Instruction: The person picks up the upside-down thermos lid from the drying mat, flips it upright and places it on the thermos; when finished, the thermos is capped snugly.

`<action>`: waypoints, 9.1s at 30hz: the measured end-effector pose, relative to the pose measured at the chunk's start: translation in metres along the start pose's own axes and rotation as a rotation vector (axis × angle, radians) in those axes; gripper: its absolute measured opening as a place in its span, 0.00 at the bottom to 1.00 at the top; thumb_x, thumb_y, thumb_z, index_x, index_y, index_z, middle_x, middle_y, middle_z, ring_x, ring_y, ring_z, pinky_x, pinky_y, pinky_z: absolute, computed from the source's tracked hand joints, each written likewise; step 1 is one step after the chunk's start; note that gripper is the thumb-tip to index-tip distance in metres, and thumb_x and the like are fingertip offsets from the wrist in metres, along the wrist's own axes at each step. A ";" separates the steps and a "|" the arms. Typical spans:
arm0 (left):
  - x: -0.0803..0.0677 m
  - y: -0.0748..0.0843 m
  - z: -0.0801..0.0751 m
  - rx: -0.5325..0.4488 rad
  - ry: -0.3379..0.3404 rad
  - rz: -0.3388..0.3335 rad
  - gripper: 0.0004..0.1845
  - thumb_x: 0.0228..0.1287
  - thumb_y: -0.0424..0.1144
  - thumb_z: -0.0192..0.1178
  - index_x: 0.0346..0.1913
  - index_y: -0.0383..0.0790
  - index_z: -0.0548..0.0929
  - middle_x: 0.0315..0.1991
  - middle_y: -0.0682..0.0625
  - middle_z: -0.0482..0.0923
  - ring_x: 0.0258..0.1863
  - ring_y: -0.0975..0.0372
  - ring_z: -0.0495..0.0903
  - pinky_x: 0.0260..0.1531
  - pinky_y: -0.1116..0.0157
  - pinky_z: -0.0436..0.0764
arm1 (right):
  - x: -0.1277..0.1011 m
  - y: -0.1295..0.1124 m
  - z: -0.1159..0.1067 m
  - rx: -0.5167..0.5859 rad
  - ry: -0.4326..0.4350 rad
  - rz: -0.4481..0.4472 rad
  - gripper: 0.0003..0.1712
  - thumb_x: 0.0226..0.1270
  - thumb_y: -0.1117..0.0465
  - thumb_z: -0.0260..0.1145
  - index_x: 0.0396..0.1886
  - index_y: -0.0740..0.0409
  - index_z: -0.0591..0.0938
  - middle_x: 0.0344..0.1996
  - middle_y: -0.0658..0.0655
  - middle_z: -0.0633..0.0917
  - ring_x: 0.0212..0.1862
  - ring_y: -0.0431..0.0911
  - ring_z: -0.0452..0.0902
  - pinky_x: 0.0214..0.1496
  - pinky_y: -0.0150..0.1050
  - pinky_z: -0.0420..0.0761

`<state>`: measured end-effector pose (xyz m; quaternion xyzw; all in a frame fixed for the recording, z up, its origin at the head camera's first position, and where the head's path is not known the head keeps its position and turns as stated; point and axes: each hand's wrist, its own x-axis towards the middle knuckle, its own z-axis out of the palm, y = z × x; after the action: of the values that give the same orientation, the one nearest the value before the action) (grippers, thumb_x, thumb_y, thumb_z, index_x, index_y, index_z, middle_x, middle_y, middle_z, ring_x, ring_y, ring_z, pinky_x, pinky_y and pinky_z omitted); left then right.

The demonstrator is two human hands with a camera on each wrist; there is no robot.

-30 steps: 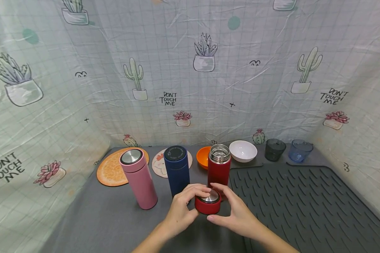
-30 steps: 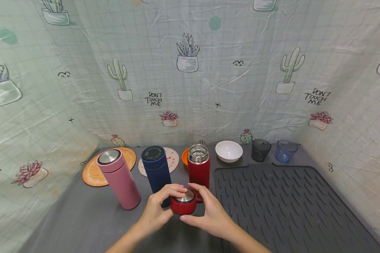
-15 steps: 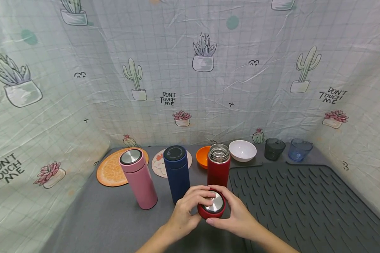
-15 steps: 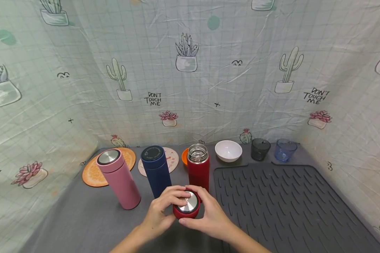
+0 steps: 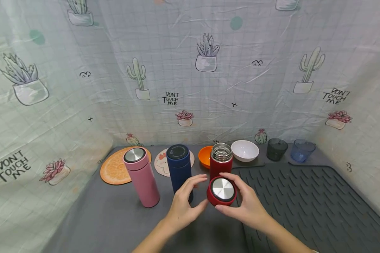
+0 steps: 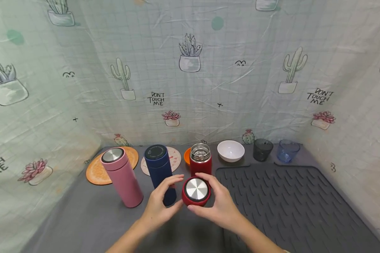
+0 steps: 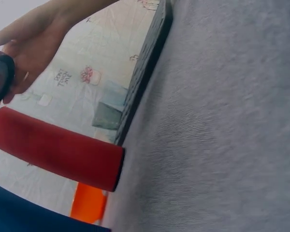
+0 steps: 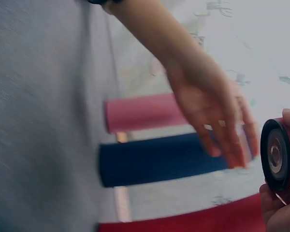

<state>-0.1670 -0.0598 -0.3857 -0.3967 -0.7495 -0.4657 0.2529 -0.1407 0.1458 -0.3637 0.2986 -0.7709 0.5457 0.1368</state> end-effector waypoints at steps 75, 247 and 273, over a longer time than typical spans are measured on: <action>0.049 -0.014 0.047 -0.282 -0.031 -0.416 0.48 0.52 0.31 0.66 0.70 0.42 0.47 0.61 0.41 0.64 0.56 0.52 0.70 0.55 0.55 0.69 | 0.079 0.035 -0.014 0.342 0.213 -0.069 0.32 0.53 0.81 0.61 0.57 0.72 0.59 0.53 0.64 0.67 0.51 0.47 0.70 0.50 0.35 0.75; 0.049 -0.026 0.046 -0.205 -0.126 -0.291 0.43 0.63 0.35 0.56 0.72 0.43 0.40 0.67 0.46 0.56 0.62 0.56 0.63 0.59 0.53 0.64 | 0.083 0.042 -0.022 0.449 0.055 0.040 0.31 0.66 0.67 0.48 0.67 0.67 0.54 0.53 0.56 0.71 0.51 0.44 0.72 0.51 0.34 0.73; 0.038 -0.046 0.061 -0.089 -0.052 -0.251 0.45 0.61 0.43 0.59 0.72 0.52 0.41 0.64 0.50 0.61 0.57 0.58 0.69 0.54 0.55 0.70 | 0.082 0.040 -0.017 0.460 0.137 0.057 0.29 0.59 0.73 0.56 0.61 0.70 0.60 0.50 0.56 0.73 0.47 0.45 0.74 0.47 0.37 0.77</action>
<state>-0.2274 -0.0029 -0.4067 -0.3225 -0.7780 -0.5163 0.1553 -0.2316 0.1448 -0.3439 0.2623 -0.6235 0.7295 0.1016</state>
